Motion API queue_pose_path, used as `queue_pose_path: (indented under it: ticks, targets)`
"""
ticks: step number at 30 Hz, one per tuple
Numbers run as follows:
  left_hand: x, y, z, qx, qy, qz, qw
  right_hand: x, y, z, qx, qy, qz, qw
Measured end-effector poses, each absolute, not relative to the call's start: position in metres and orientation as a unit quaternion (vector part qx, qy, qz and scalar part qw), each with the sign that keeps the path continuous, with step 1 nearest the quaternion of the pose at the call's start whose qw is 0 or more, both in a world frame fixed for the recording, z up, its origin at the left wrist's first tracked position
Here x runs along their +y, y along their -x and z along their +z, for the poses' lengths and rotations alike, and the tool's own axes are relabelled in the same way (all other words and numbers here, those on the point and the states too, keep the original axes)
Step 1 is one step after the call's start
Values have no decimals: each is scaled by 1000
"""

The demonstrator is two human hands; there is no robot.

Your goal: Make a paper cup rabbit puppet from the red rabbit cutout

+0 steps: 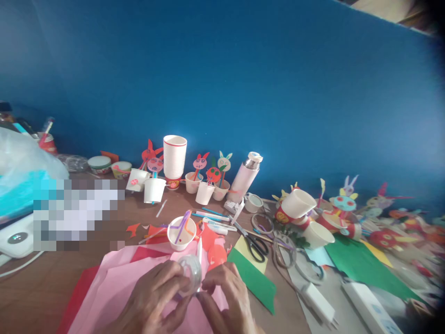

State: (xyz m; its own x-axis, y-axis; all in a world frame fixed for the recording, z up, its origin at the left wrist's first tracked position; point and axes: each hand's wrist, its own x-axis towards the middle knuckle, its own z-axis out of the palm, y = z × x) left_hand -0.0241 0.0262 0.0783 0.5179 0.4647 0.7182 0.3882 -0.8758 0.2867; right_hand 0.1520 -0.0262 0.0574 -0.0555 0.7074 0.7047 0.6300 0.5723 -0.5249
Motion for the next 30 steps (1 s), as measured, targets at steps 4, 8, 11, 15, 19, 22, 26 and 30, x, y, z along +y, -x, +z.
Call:
queue_pose_path:
  ticks: [4, 8, 11, 15, 19, 22, 26, 30]
  targets:
    - [26, 27, 68, 234, -874, 418, 87, -24, -153, 60, -737, 463, 47, 491]
    - [28, 28, 61, 228, -877, 414, 83, -24, -152, 60, -732, 467, 71, 491]
    - [27, 27, 64, 234, -880, 407, 66, -25, -151, 58, -728, 475, 90, 486]
    - [25, 25, 69, 246, -874, 416, 45, -26, -152, 52, -735, 482, 75, 472]
    - [24, 23, 66, 251, -872, 418, 47, -24, -154, 45, -765, 459, 38, 451]
    - [24, 24, 60, 258, -874, 405, 71, -23, -155, 41, -766, 451, 27, 457]
    - [27, 24, 54, 280, -863, 403, 116, -22, -151, 39, -777, 429, -4, 460]
    - [30, 22, 51, 300, -844, 416, 159, -22, -148, 40, -771, 422, -22, 476]
